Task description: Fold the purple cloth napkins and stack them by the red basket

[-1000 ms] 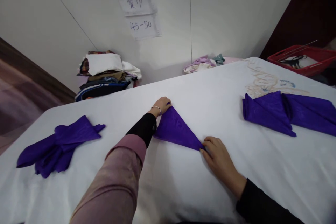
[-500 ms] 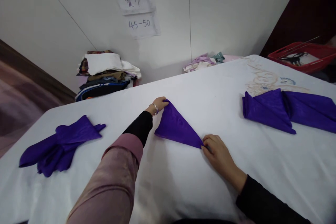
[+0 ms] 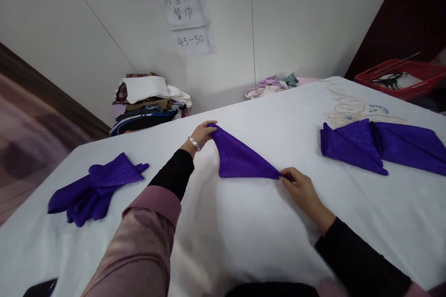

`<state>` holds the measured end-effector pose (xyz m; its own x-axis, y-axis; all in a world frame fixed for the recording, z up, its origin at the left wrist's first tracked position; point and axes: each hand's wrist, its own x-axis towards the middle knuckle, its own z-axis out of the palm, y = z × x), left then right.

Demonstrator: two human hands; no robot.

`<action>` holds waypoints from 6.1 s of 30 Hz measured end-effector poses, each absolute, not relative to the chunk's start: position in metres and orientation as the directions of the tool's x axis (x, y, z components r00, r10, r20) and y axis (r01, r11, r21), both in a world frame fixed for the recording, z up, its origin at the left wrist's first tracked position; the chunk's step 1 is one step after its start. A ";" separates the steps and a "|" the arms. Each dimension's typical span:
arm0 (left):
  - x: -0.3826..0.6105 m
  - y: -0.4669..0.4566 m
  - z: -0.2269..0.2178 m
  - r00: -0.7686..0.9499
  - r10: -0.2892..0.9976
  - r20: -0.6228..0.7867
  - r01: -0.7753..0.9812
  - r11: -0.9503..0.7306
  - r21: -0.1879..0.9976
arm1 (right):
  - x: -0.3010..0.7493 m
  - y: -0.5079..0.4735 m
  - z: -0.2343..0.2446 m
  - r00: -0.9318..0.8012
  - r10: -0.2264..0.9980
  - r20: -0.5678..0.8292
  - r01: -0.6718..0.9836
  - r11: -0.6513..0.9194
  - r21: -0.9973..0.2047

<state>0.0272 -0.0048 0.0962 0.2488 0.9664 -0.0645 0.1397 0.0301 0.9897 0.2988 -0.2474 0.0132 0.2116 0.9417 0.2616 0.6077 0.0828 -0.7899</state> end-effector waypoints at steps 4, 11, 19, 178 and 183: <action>0.002 -0.033 0.153 0.320 0.942 0.106 0.106 -0.147 0.983 | 0.319 -0.236 0.045 0.116 0.820 0.561 0.766 0.286 -0.576; -0.045 -0.151 0.133 0.532 0.783 0.322 0.487 -0.595 0.639 | 0.342 -0.261 0.061 -0.205 0.792 0.575 0.897 0.387 -0.215; -0.052 -0.245 0.021 0.552 0.759 0.346 0.653 -0.651 0.386 | 0.340 -0.304 0.016 -0.365 0.873 0.324 0.873 0.442 -0.208; 0.054 -0.234 0.025 0.558 0.827 -0.060 0.827 -0.549 0.123 | 0.331 -0.308 0.063 -0.028 0.964 -0.263 0.737 -0.158 -0.658; 0.055 -0.234 0.024 0.560 0.826 -0.063 0.827 -0.553 0.100 | 0.335 -0.300 0.058 -0.053 0.908 -0.417 0.669 -0.278 -0.689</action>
